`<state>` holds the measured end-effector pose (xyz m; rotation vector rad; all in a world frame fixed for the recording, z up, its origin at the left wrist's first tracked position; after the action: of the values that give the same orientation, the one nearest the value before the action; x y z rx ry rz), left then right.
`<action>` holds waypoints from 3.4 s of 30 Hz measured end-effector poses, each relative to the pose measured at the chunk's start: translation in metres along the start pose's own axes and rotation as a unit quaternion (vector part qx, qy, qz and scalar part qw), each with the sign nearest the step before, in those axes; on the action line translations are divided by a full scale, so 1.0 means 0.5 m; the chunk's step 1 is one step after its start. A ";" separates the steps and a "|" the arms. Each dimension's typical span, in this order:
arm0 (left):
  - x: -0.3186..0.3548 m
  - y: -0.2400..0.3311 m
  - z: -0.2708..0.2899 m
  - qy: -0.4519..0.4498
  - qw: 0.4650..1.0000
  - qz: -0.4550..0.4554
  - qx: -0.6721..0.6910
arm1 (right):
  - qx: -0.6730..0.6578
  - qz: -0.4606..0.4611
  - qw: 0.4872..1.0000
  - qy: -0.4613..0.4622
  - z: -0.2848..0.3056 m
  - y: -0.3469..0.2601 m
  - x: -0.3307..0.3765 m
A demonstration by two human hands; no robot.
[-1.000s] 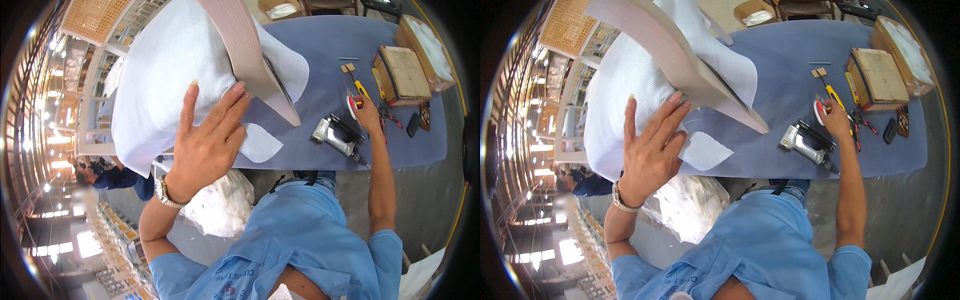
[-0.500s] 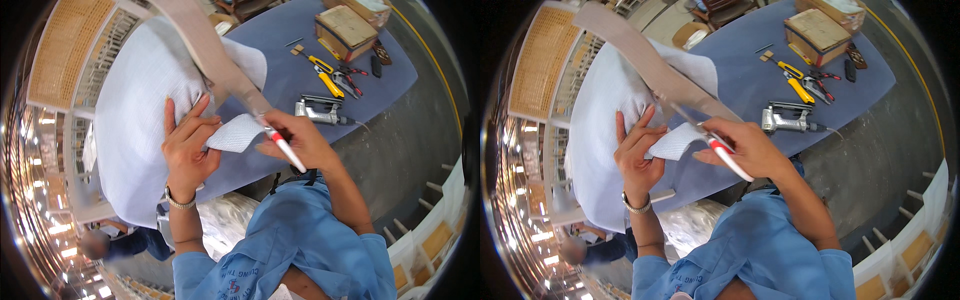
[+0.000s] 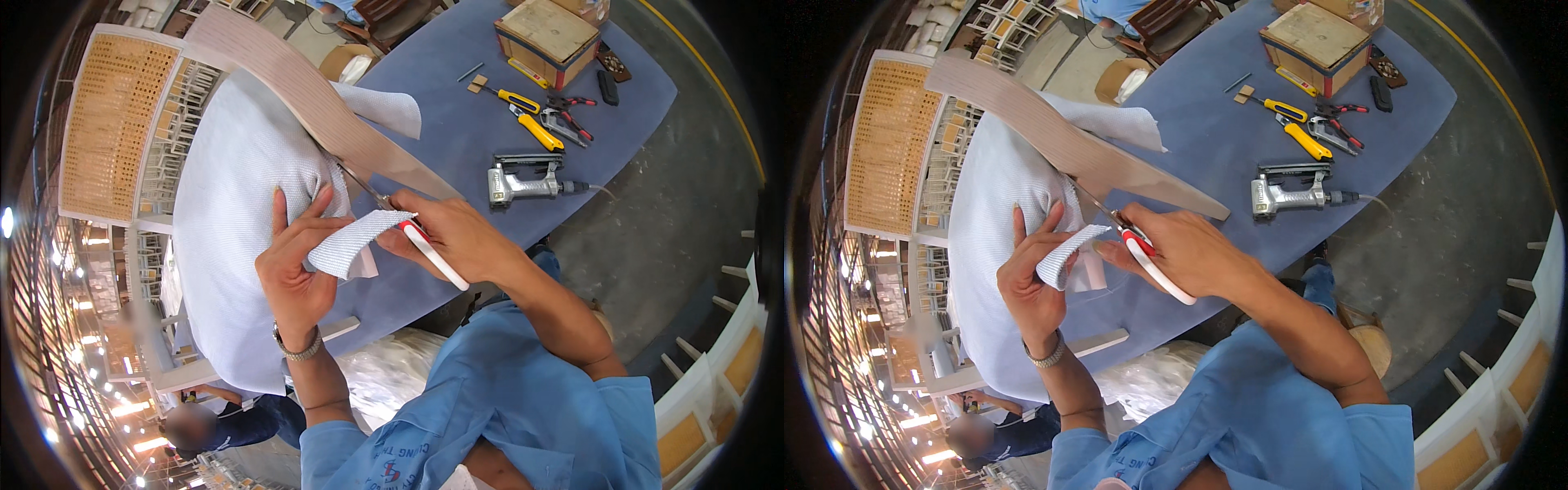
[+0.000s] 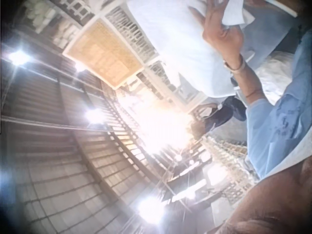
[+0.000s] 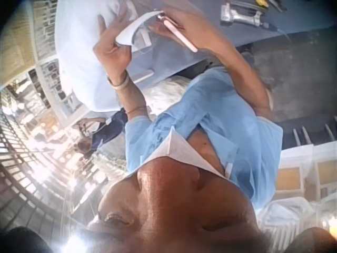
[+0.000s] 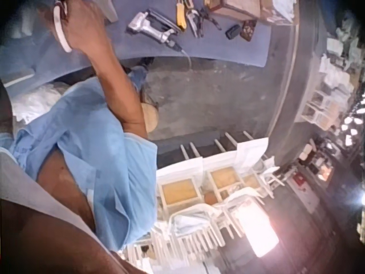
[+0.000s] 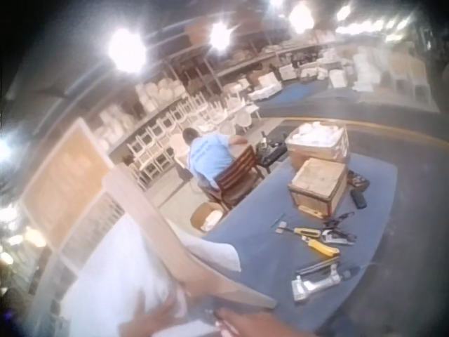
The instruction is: The person covers a white chair with white fabric, trims excess material with scissors and a utility knife, and secures the fabric using a staple gun. The person repeatedly adjusts and smooths the fabric around the chair legs and seat.
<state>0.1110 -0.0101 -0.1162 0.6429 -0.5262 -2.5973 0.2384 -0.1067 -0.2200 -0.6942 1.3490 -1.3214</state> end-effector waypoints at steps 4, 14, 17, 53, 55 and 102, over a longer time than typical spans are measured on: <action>-0.004 0.000 0.002 -0.015 1.000 -0.006 0.002 | -0.002 0.068 0.996 0.055 -0.015 0.008 -0.016; -0.007 -0.001 0.004 -0.032 0.999 -0.003 -0.029 | -0.168 -0.062 0.984 -0.005 -0.034 0.003 -0.041; -0.008 -0.003 0.008 -0.050 0.998 -0.009 -0.034 | -0.219 -0.103 0.970 -0.009 -0.052 0.019 -0.037; 0.058 0.111 -0.162 -0.155 0.980 -0.018 0.121 | 0.311 -0.117 0.930 0.158 0.371 0.465 0.112; 0.102 0.061 -0.196 -0.135 0.943 0.147 0.265 | 0.256 -0.112 0.941 0.190 0.387 0.460 0.092; 0.095 -0.062 -0.359 0.213 0.647 0.274 0.679 | -0.202 0.056 0.978 0.005 0.015 0.197 0.156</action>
<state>0.1544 -0.0526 -0.2942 1.1737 -2.0854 -0.9938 0.2515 -0.1599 -0.3332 -0.8704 1.6609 -0.9688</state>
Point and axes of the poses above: each hand's wrist, its own x-axis away from the middle knuckle, its own z-axis out of the back of the hand, y = z × x, the point moved 5 cm from there along -x, towards the middle knuckle, and after that the axes turned 8 degrees about z, right-handed, at the moved point
